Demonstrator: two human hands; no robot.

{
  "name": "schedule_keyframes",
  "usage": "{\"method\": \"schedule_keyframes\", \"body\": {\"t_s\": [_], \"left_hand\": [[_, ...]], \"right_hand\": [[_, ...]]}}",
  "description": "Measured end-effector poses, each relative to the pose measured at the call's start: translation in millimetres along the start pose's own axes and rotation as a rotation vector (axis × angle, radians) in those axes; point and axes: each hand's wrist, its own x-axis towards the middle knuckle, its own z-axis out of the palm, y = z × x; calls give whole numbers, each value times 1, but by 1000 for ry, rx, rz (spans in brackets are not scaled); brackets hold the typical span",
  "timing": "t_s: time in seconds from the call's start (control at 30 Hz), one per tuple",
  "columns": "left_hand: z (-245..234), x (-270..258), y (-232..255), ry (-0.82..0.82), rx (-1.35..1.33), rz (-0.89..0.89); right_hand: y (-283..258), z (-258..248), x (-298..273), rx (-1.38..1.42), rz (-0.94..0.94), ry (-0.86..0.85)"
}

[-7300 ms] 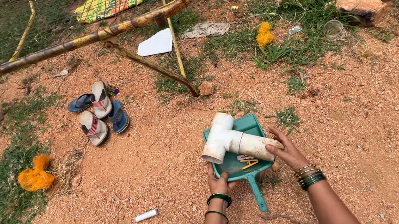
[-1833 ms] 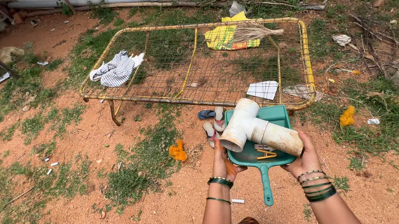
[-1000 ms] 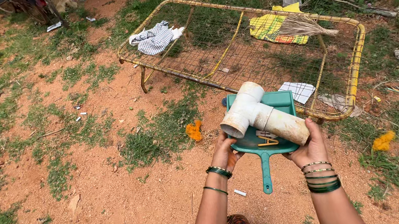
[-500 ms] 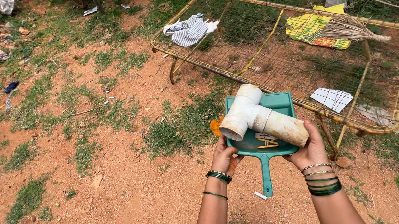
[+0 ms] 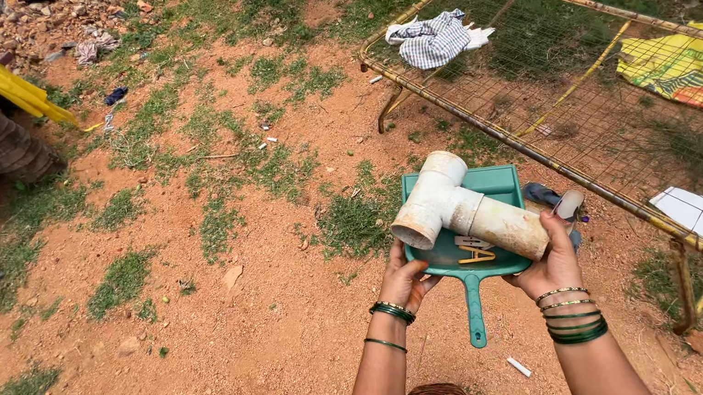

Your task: The person collects clothespins and pipe fittings from the ground into a dustpan, carries the dustpan across the yard, and places it into a basin on an outdoor table.

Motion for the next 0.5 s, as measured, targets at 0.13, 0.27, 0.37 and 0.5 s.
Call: {"method": "schedule_keyframes", "body": {"t_s": [0.13, 0.27, 0.37, 0.5], "left_hand": [[-33, 10, 32, 40, 11, 33], [-67, 20, 58, 46, -43, 69], [-95, 24, 77, 70, -54, 106], [-128, 31, 103, 77, -87, 136]], "right_hand": [[24, 35, 21, 0, 26, -30], [48, 73, 40, -51, 46, -74], [67, 100, 53, -82, 64, -73], [93, 134, 69, -86, 98, -118]]}}
